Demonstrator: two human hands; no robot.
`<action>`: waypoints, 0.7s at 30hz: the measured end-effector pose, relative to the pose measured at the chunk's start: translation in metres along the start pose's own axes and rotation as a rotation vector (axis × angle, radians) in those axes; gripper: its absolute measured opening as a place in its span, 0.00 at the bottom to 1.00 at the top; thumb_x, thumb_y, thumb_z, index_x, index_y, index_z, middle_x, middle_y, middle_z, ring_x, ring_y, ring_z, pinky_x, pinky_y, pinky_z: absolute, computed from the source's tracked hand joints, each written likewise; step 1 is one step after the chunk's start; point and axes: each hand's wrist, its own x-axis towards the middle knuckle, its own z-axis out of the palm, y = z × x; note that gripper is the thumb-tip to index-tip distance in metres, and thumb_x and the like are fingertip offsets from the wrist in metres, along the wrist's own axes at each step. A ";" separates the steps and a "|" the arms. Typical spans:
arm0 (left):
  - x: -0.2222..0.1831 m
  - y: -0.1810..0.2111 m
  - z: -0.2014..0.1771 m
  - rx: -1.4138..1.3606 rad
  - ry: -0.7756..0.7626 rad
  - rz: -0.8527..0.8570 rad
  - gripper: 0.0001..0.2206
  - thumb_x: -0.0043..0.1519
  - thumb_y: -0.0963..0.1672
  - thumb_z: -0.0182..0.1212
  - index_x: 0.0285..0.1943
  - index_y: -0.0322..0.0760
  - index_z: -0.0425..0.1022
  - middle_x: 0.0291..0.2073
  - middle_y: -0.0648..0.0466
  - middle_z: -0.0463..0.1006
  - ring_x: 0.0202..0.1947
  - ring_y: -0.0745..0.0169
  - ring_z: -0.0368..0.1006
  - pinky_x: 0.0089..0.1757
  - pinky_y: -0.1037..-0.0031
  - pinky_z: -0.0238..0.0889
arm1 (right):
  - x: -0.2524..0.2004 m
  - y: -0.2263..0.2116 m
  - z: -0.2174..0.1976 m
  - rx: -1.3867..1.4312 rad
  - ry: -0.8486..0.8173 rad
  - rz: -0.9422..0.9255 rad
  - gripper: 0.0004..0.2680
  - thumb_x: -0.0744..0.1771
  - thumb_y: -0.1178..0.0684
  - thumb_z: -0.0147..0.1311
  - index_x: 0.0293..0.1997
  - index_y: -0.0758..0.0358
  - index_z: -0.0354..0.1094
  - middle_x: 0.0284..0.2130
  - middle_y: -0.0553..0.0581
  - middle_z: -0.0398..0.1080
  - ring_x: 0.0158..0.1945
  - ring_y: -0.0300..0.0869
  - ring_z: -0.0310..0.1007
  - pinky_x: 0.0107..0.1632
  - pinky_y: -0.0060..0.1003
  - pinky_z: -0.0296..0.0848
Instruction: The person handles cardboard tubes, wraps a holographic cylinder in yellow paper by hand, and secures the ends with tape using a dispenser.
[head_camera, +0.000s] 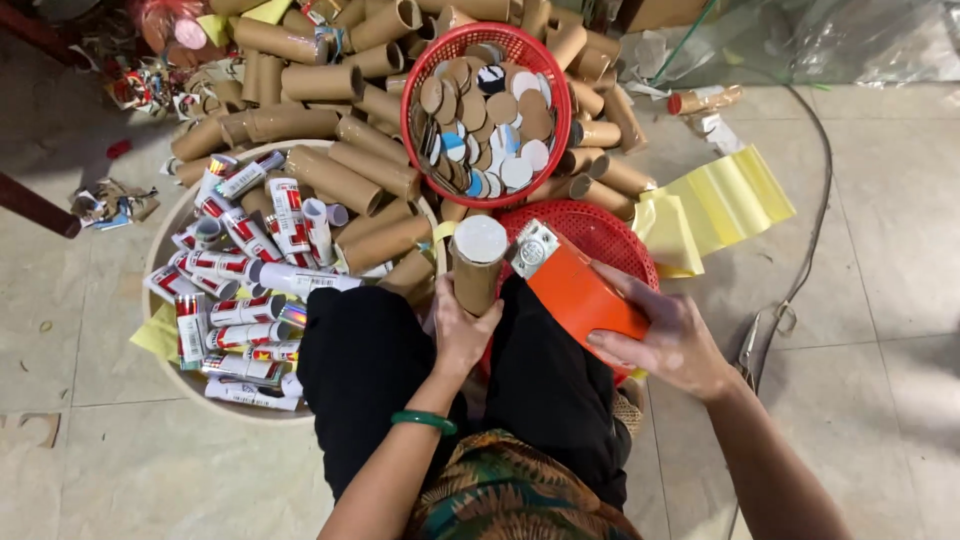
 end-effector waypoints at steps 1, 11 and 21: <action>0.004 0.010 -0.002 0.093 -0.021 0.045 0.33 0.49 0.45 0.75 0.61 0.30 0.61 0.50 0.39 0.77 0.52 0.44 0.76 0.53 0.61 0.69 | 0.002 0.000 -0.004 0.047 0.019 0.110 0.29 0.60 0.44 0.65 0.69 0.59 0.61 0.43 0.63 0.80 0.40 0.45 0.84 0.49 0.39 0.78; 0.043 0.048 -0.030 -0.035 -0.151 0.326 0.30 0.64 0.48 0.64 0.73 0.38 0.57 0.58 0.39 0.77 0.61 0.42 0.74 0.60 0.54 0.69 | 0.002 -0.001 -0.017 0.119 0.118 0.099 0.29 0.60 0.45 0.67 0.68 0.61 0.65 0.35 0.58 0.81 0.37 0.38 0.81 0.47 0.35 0.76; 0.036 -0.029 -0.014 0.091 0.010 0.376 0.38 0.53 0.49 0.76 0.67 0.29 0.58 0.51 0.35 0.78 0.49 0.35 0.76 0.50 0.56 0.72 | 0.033 0.009 0.014 0.206 0.263 -0.693 0.23 0.71 0.53 0.64 0.69 0.64 0.48 0.61 0.71 0.68 0.56 0.41 0.79 0.57 0.31 0.83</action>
